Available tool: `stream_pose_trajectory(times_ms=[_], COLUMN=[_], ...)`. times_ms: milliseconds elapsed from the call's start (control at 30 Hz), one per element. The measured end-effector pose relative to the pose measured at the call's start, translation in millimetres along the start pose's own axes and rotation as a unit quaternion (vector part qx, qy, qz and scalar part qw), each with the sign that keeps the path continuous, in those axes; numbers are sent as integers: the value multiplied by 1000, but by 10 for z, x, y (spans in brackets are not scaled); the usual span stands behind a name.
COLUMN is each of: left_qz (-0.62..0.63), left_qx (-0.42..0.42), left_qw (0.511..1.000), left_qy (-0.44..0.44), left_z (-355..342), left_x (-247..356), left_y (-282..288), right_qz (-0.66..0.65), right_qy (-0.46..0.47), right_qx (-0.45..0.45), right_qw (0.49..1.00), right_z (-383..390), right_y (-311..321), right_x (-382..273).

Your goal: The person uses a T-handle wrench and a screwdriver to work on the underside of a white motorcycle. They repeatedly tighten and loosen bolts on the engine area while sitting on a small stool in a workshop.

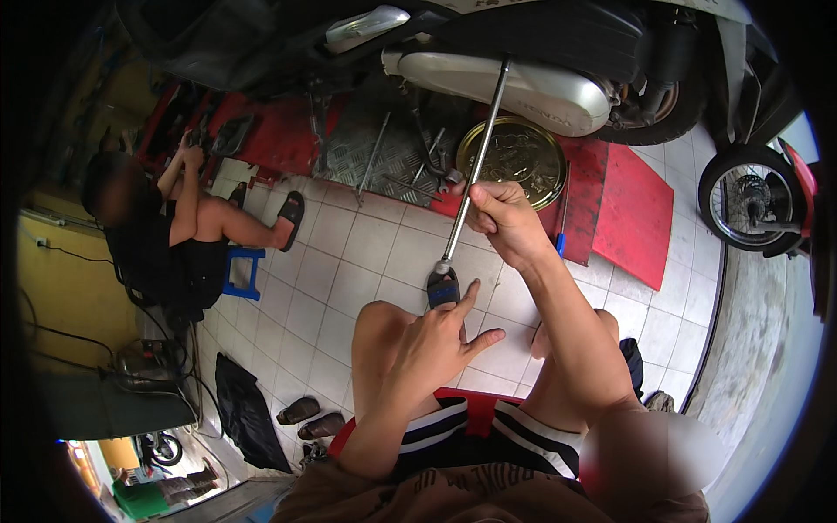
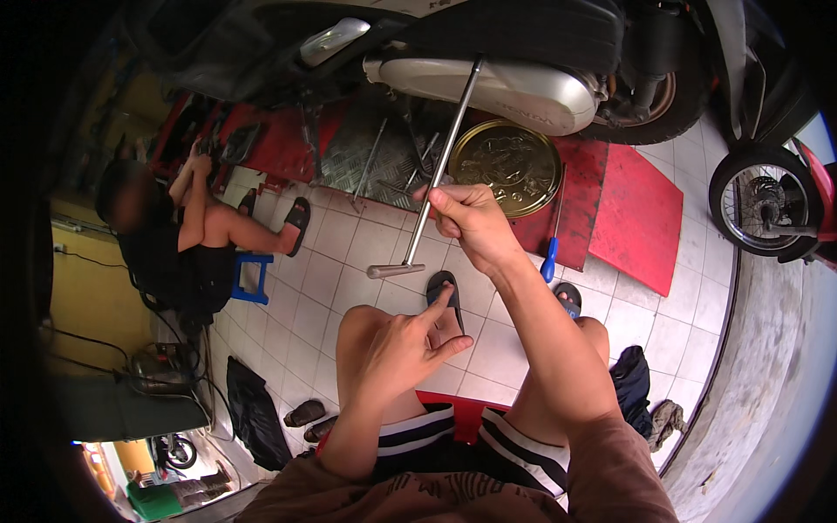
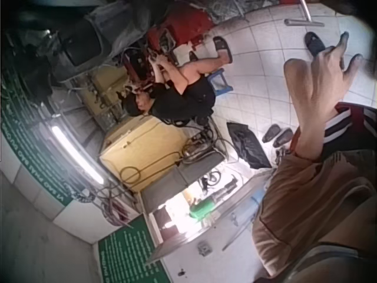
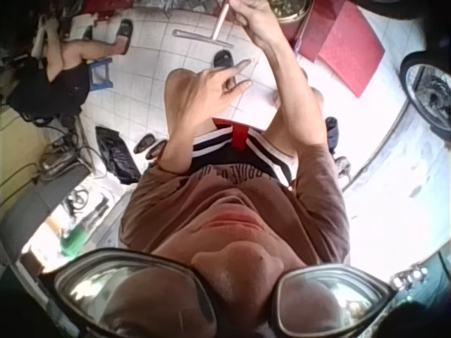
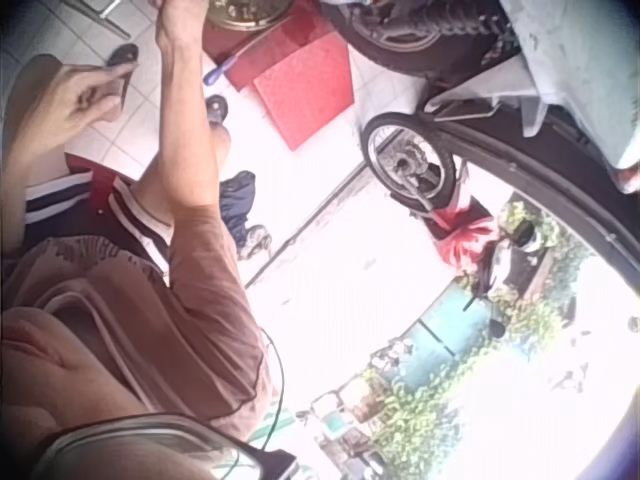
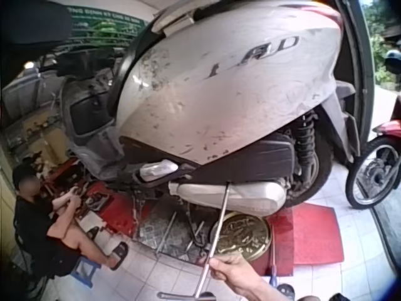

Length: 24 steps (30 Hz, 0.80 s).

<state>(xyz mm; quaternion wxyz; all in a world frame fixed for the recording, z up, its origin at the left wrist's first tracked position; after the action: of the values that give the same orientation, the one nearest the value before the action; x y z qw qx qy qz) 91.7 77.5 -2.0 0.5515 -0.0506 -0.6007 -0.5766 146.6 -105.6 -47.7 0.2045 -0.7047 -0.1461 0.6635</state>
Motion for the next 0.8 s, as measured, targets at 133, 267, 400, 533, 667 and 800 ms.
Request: stream_pose_trajectory(times_ms=[133, 267, 400, 533, 667, 800], left_qz=[90, 314, 184, 158, 252, 581], left_qx=[223, 188, 101, 181, 196, 13], left_qw=[967, 923, 958, 967, 948, 800], left_qy=[81, -118, -195, -86, -2, 147], left_z=[-43, 8, -2, -81, -136, -214], left_x=[-101, 6, -28, -24, 89, -137], left_y=[243, 58, -32, -7, 43, -3], right_qz=[14, -36, -8, 34, 7, -20], right_qy=[8, 12, 10, -4, -8, 0], right_qx=[3, -6, 9, 27, 28, 22], right_qw=[1000, 999, 1000, 999, 1000, 1000], right_z=[41, 40, 40, 20, -11, -50], right_y=[47, 36, 108, 38, 30, -1], right_x=[-69, -80, -85, -77, -33, 22])
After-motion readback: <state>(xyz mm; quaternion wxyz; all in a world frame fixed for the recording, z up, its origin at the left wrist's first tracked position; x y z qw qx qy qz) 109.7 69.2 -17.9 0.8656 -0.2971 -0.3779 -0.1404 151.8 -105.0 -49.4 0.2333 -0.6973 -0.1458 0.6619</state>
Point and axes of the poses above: each hand's wrist, its own z-axis away from the middle knuckle, its own y-axis out of the back of the hand, x = y × z, the point moved 1 cm from there along -z, towards the middle knuckle, and after that the axes turned 14 degrees about z, right-handed, at the moved point
